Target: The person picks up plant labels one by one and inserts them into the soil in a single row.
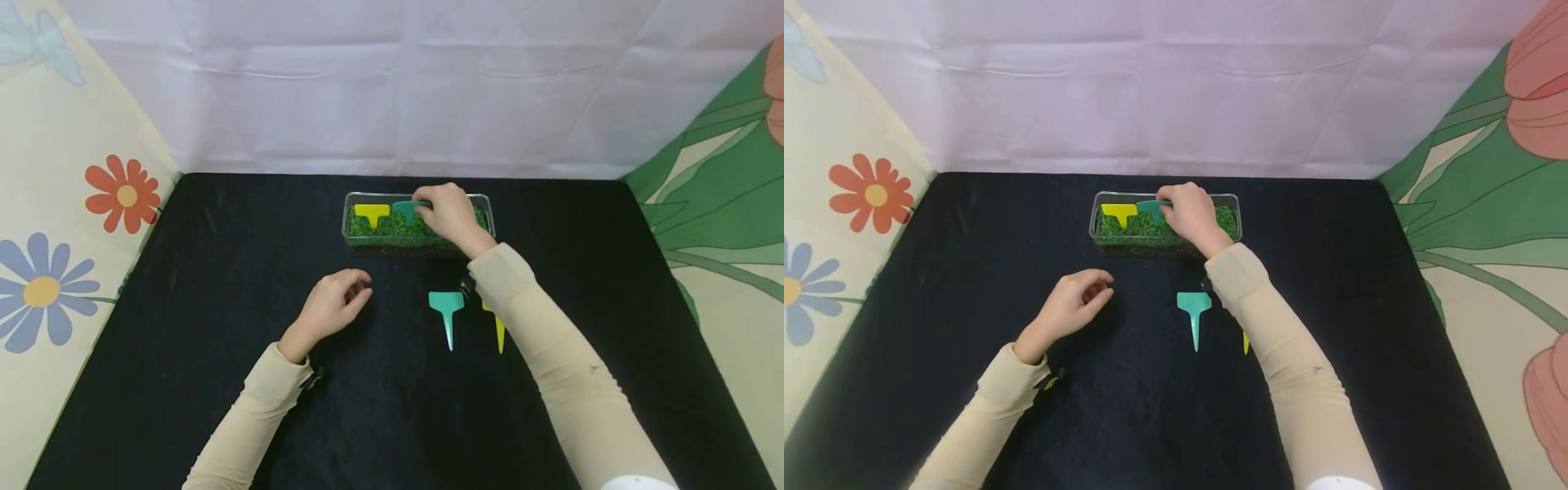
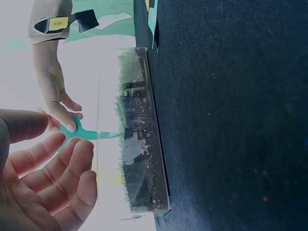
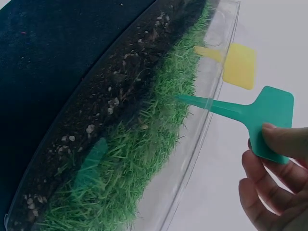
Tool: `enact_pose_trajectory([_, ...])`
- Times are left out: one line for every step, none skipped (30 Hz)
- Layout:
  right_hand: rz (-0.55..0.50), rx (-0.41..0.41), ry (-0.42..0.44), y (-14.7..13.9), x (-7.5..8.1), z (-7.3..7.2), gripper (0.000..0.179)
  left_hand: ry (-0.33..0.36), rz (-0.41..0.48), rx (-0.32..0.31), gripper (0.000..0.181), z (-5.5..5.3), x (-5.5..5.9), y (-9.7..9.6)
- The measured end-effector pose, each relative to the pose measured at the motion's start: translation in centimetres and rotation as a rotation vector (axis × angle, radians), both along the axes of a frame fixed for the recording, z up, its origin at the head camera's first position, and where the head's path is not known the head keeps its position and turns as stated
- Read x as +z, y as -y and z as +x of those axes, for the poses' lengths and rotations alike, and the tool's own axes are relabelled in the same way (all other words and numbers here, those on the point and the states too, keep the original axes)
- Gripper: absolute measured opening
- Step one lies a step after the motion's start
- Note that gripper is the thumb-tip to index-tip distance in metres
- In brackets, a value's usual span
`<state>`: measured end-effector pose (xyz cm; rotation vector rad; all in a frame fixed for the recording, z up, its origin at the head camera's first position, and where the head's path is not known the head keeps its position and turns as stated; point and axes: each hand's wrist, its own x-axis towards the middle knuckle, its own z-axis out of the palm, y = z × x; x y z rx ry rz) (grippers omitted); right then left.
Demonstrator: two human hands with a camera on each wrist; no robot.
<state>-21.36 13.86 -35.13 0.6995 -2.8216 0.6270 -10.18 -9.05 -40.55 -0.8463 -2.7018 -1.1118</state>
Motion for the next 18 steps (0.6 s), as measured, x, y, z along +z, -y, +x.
enact_pose_trajectory([0.003,0.001,0.001,0.0,0.0,0.0,0.015,0.002,-0.001,0.001,0.016,0.0,0.0,0.0])
enact_pose_trajectory([0.007,0.002,0.003,0.1,0.1,-0.1,0.015,0.003,-0.003,0.001,0.016,0.0,0.0,0.0])
enact_pose_trajectory([0.01,0.004,0.005,0.1,0.1,-0.1,0.015,0.004,-0.003,0.002,0.016,0.0,0.0,0.0])
enact_pose_trajectory([0.015,0.004,0.009,0.2,0.1,-0.1,0.015,0.004,-0.004,0.002,0.016,0.0,0.0,0.0])
enact_pose_trajectory([0.02,0.003,0.013,0.2,0.1,-0.1,0.015,0.004,-0.004,0.002,0.016,-0.1,0.0,0.0])
enact_pose_trajectory([0.026,0.0,0.016,0.3,0.1,-0.1,0.015,0.004,-0.003,0.002,0.016,-0.1,-0.1,0.1])
enact_pose_trajectory([0.035,-0.004,0.022,0.3,0.1,-0.2,0.016,0.003,-0.004,0.002,0.016,-0.1,-0.1,0.1])
enact_pose_trajectory([0.043,-0.009,0.031,0.3,0.0,-0.2,0.016,0.003,-0.003,0.001,0.016,-0.1,-0.1,0.1])
enact_pose_trajectory([0.051,-0.012,0.042,0.3,-0.2,-0.2,0.017,0.003,-0.003,0.001,0.016,-0.1,-0.1,0.1])
enact_pose_trajectory([0.058,-0.019,0.053,0.3,-0.4,-0.3,0.017,0.002,-0.003,-0.001,0.016,-0.1,-0.1,0.1])
enact_pose_trajectory([0.065,-0.026,0.063,0.3,-0.6,-0.3,0.018,0.001,-0.003,-0.002,0.016,-0.1,-0.1,0.1])
enact_pose_trajectory([0.068,-0.032,0.073,0.2,-0.9,-0.4,0.019,-0.001,-0.003,-0.003,0.016,-0.1,-0.1,0.1])
enact_pose_trajectory([0.069,-0.038,0.079,0.2,-1.1,-0.4,0.019,-0.003,-0.003,-0.004,0.016,-0.1,-0.2,0.1])
enact_pose_trajectory([0.066,-0.042,0.083,0.1,-1.3,-0.5,0.019,-0.003,-0.004,-0.005,0.016,-0.1,-0.2,0.1])
enact_pose_trajectory([0.064,-0.044,0.083,0.1,-1.4,-0.5,0.02,-0.003,-0.004,-0.004,0.015,-0.1,-0.2,0.1])
enact_pose_trajectory([0.062,-0.048,0.084,0.1,-1.5,-0.5,0.02,-0.002,-0.006,-0.003,0.016,-0.1,-0.2,0.1])
enact_pose_trajectory([0.061,-0.05,0.084,0.1,-1.6,-0.5,0.02,0.0,-0.007,-0.002,0.016,-0.1,-0.2,0.1])
enact_pose_trajectory([0.062,-0.051,0.085,0.1,-1.6,-0.6,0.02,0.002,-0.008,-0.001,0.016,-0.1,-0.2,0.2])
